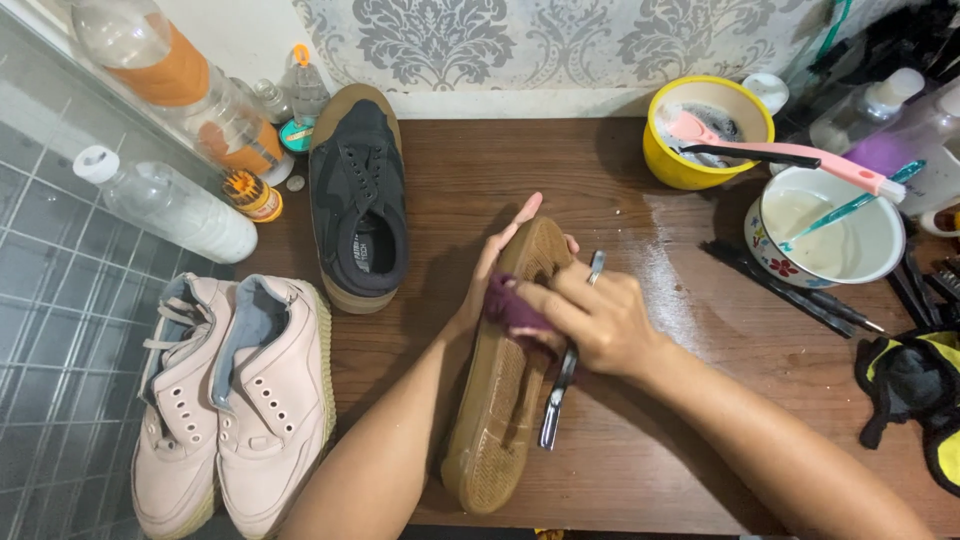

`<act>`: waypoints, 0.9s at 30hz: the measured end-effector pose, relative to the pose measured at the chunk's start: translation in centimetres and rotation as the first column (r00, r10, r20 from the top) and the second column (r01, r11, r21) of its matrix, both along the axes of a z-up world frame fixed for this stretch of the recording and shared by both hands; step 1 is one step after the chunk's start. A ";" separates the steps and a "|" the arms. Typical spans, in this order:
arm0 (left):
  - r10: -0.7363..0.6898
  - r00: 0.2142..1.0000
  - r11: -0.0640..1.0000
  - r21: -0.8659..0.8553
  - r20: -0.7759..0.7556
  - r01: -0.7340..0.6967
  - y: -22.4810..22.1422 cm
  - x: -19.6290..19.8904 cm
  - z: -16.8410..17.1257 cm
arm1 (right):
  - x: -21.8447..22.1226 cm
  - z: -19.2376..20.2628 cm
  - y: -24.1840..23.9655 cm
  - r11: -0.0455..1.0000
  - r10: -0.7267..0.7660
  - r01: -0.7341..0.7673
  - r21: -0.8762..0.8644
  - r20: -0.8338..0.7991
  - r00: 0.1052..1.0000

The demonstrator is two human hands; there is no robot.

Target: The person is brushing the side of a shoe sole with a small brush and cleaning solution, then wiping it with a cloth.

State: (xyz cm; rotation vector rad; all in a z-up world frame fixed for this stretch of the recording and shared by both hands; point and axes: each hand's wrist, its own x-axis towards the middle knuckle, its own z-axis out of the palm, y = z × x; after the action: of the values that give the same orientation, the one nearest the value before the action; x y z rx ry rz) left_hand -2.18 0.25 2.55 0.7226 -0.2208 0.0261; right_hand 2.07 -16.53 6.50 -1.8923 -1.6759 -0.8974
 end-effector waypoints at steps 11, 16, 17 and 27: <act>-0.137 0.982 0.948 -0.306 -0.132 0.091 -0.2 1.1 -1.1 | -7.2 4.5 1.4 0.883 0.468 -0.470 -0.009 0.107 0.877; -0.139 0.947 0.954 -0.296 -0.290 0.049 -0.3 0.6 -1.6 | -3.3 3.5 0.9 0.960 0.271 -0.280 0.001 0.239 0.932; -0.247 0.919 0.924 -0.359 -0.308 0.128 -0.1 1.2 -4.0 | -2.3 3.4 0.8 0.975 0.211 -0.220 0.023 0.201 0.957; 0.007 0.775 0.982 0.149 -0.632 0.113 -2.5 -2.5 9.6 | 2.7 4.3 -1.4 0.953 -0.253 0.224 -0.206 -0.126 0.959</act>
State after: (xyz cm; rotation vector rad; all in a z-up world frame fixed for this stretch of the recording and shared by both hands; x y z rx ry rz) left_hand -4.72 -2.20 12.19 0.8663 0.4146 -0.2964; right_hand 4.77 -17.88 10.81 -2.2693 -1.5101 -0.6791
